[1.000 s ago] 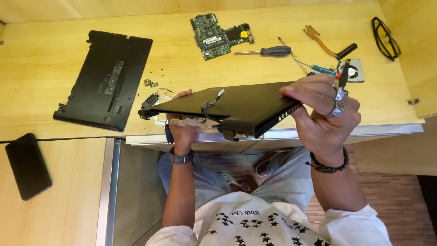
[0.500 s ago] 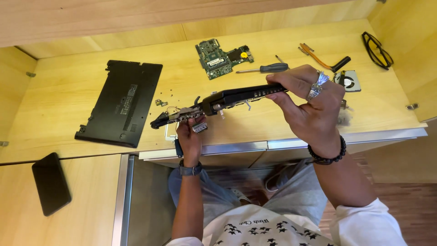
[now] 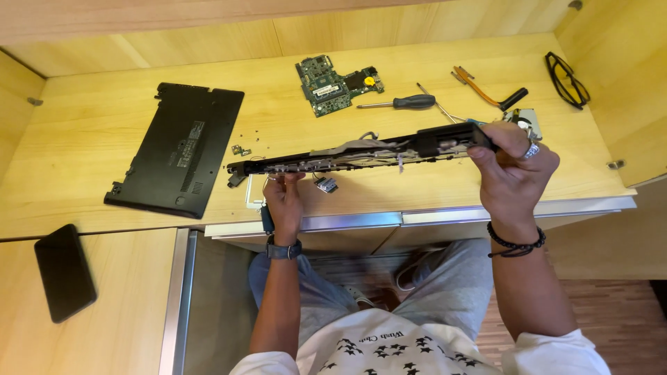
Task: Inspecting and cleaning laptop components using a brush and screwdriver on a repair bench.
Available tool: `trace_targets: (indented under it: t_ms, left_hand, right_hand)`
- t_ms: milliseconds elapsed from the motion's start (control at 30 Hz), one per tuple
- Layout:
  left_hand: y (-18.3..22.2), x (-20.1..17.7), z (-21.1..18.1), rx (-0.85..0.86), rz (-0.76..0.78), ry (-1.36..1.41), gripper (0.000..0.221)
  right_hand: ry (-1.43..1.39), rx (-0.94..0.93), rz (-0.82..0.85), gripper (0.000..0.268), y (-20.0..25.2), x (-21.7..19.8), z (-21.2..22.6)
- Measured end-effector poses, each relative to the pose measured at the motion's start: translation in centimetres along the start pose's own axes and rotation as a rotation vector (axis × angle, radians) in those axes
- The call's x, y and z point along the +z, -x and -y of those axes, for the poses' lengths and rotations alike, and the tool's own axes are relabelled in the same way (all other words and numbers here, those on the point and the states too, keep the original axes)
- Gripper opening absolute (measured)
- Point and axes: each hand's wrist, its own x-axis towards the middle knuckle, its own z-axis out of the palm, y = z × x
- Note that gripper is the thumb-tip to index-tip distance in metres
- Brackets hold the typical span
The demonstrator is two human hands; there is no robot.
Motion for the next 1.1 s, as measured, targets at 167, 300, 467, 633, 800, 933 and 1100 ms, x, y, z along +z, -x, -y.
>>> trace_targets:
  t_ms: [167,300,467,633,800,933,1100]
  left_hand:
    - [0.1,0.6,-1.4,0.083,-0.023,0.07,0.031]
    - [-0.1,0.1,-4.4,0.085,0.057,0.147,0.046]
    - [-0.7,-1.4,-7.0,-0.017,0.1,0.037,0.044]
    - [-0.8,-3.0,-7.9,-0.158,0.158,0.007,0.05]
    - [-0.7,-3.4,-11.0,-0.739,0.008,0.207,0.043]
    - [-0.7,-3.5,-12.3,-1.001,-0.223,0.665,0.058]
    - [-0.1,-4.2,-14.0,-0.992,-0.253,0.759,0.051]
  right_hand:
    - [-0.127,0.205,-0.145,0.028,1.4,-1.4,-1.3]
    - [-0.062,0.366,-0.22,0.048,1.3,-2.0,-1.1]
    - [-0.073,0.514,-0.159,0.02,1.4,-2.6,-1.8]
    - [0.001,0.77,-0.143,0.029,2.7,-3.9,-4.1]
    - [-0.057,0.858,0.048,0.028,2.2,-2.7,-2.1]
    - [-0.078,0.896,0.171,0.036,1.4,-1.8,0.2]
    - [-0.121,0.926,0.138,0.044,2.2,-2.4,-0.8]
